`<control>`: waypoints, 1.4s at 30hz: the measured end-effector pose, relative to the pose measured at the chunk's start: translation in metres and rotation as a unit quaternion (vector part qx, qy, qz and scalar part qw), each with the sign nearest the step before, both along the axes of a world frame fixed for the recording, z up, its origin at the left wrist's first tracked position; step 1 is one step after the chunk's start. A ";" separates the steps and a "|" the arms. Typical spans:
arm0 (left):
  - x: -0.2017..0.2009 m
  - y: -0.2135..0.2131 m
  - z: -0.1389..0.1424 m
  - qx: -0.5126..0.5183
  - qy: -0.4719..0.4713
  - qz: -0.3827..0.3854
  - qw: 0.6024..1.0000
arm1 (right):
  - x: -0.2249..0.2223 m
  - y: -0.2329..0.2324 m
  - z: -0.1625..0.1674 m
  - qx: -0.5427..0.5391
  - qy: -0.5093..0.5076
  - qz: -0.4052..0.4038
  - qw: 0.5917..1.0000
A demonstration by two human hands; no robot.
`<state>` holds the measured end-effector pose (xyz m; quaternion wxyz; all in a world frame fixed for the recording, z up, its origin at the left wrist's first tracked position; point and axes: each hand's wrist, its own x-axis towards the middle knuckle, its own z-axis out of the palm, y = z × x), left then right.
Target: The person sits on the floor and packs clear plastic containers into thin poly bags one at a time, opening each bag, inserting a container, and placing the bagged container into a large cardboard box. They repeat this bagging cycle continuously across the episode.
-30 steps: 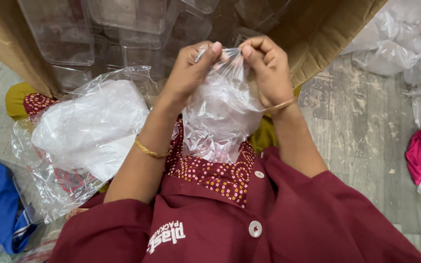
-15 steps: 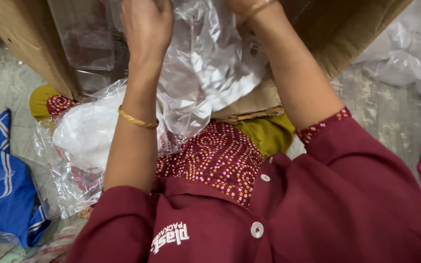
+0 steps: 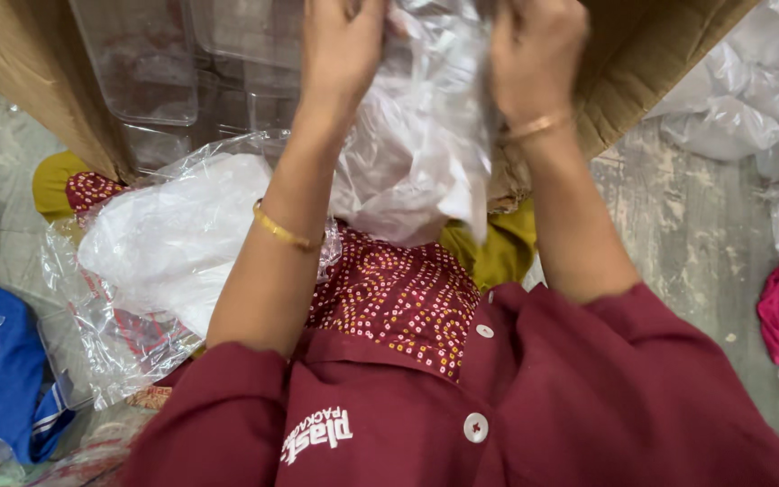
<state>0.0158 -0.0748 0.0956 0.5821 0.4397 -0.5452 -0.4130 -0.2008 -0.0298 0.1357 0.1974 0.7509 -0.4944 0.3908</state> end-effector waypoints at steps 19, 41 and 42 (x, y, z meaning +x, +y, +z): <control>0.029 0.072 -0.026 0.032 0.027 -0.184 0.982 | 0.011 0.071 -0.035 0.314 -0.396 0.148 0.850; -0.036 0.069 -0.051 -0.019 -0.177 -0.197 0.964 | 0.048 0.113 -0.008 0.258 -0.307 0.367 0.839; -0.038 0.069 -0.046 -0.023 -0.159 -0.210 0.965 | 0.042 0.118 -0.004 0.222 -0.234 0.313 0.893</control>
